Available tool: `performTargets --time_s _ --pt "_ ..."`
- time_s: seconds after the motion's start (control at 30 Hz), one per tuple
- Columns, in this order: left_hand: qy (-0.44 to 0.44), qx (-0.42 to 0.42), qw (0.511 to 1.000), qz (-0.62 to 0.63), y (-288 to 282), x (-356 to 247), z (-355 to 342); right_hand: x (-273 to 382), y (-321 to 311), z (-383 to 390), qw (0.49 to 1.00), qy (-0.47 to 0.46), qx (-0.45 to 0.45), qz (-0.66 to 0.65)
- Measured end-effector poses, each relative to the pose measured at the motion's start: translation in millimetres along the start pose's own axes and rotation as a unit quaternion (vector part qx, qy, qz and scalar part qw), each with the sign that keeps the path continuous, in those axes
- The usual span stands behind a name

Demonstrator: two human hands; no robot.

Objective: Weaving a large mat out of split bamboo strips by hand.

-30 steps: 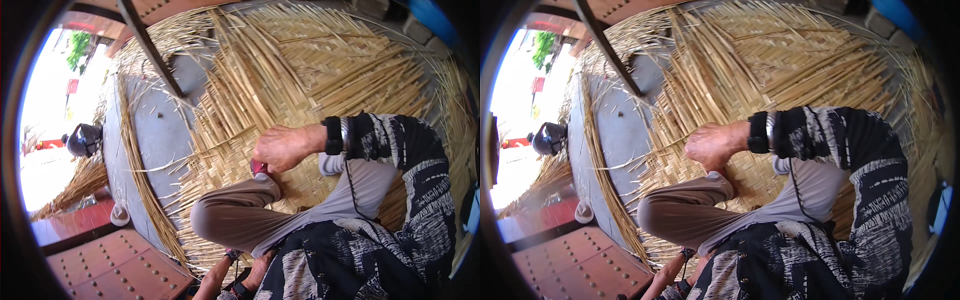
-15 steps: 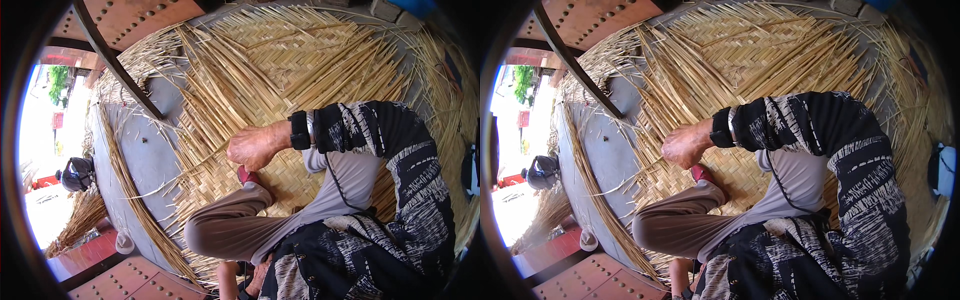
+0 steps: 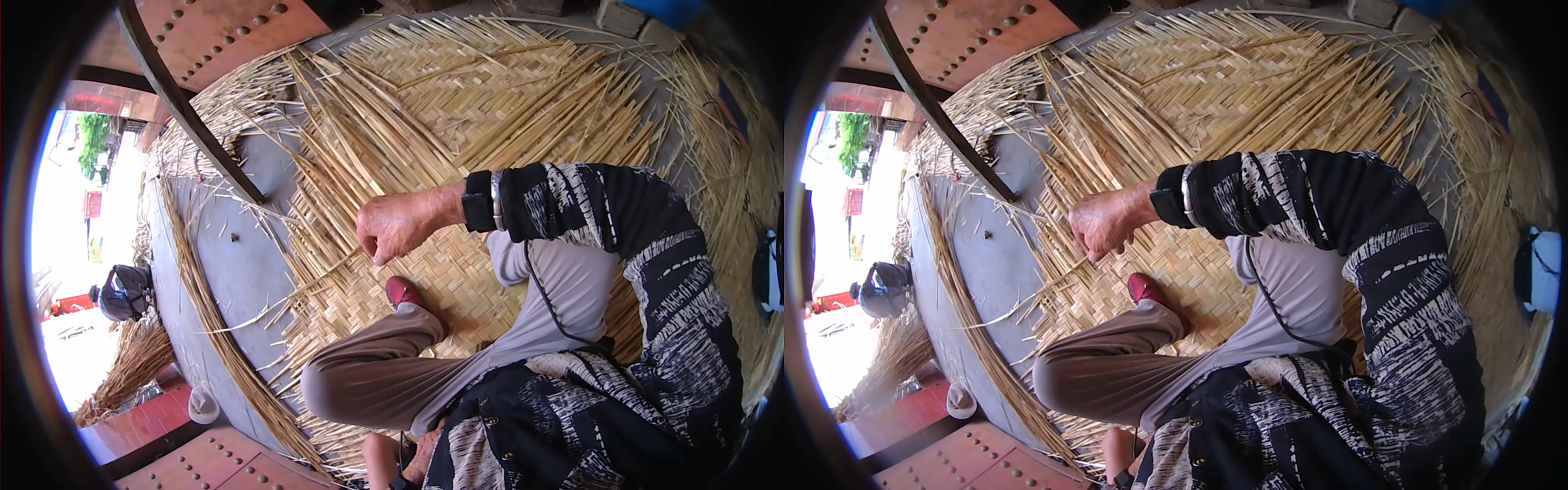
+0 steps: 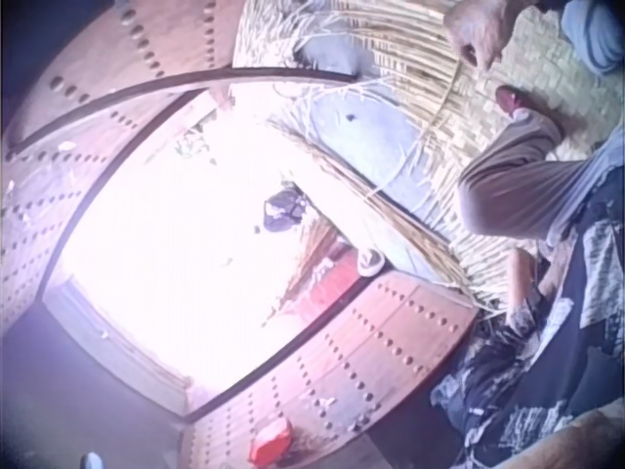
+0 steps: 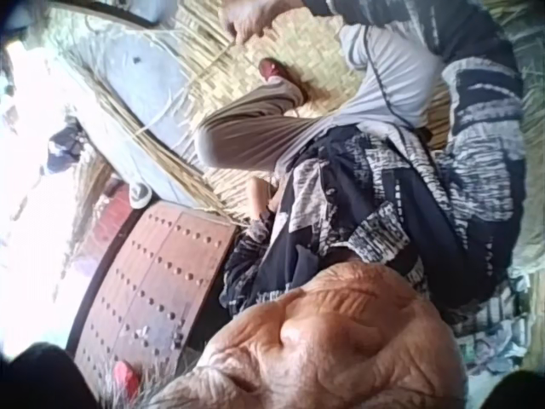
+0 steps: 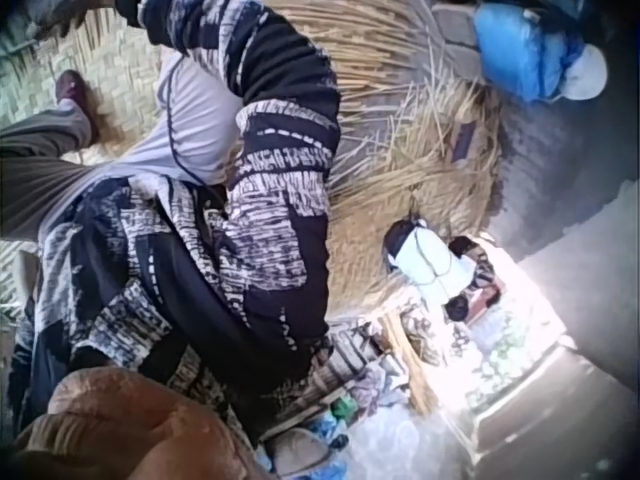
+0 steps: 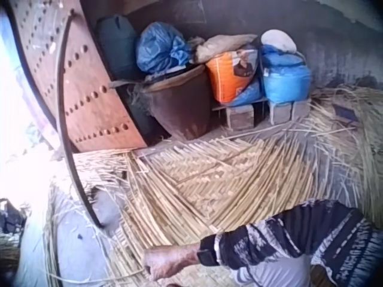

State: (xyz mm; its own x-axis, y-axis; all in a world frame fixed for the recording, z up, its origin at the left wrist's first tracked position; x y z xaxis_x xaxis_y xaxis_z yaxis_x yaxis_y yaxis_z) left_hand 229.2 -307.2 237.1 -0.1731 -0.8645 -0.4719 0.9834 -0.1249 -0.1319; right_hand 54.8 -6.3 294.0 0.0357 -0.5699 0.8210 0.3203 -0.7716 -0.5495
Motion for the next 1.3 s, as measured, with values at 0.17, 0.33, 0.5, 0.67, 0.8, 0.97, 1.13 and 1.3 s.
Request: performTargets --time_s 0.17,0.33,0.5,0.67,0.8,0.97,1.13,1.3 --pt "0.007 0.0 1.0 -0.001 1.2 -5.0 -3.4 -13.9 -16.4 12.1 0.991 0.078 -0.015 -0.103" --pt "0.019 -0.01 1.0 0.0 1.0 -10.0 2.6 -12.2 -20.0 0.9 0.994 0.05 -0.027 -0.093" --pt "0.088 -0.037 0.995 0.036 16.1 15.1 25.8 1.0 -13.4 -8.8 0.992 0.036 -0.019 -0.123" --pt "0.088 0.008 0.994 -0.066 21.5 4.2 3.6 -23.4 -17.3 20.7 0.982 0.113 -0.022 -0.152" --pt "-0.003 -0.02 0.994 -0.109 10.3 90.8 -11.6 -3.6 -8.3 10.1 0.985 0.098 -0.005 -0.139" --pt "-0.276 -0.111 0.931 -0.21 -60.6 253.6 -26.4 -3.9 -12.8 10.2 0.986 0.089 -0.005 -0.143" --pt "0.106 -0.163 0.962 -0.193 -37.8 -9.7 3.9 -13.3 -18.7 13.6 0.982 0.106 -0.024 -0.157" --pt "0.289 -0.259 0.903 -0.185 -89.9 -127.9 39.1 -8.3 -22.8 5.1 0.977 0.093 -0.076 -0.177"
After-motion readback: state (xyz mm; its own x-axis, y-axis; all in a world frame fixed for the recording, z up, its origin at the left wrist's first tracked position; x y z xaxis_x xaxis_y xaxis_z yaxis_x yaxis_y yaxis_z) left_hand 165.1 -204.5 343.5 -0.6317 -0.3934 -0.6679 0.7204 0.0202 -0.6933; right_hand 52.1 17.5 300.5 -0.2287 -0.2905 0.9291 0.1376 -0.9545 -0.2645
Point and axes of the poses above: each hand's wrist, its own z-axis away from the middle knuckle, its own y-axis out of the palm, x = y × z, the point moved 9 cm from there along -z, towards the middle knuckle, and after that the axes turned 12 degrees about z, right-handed, at the moved point
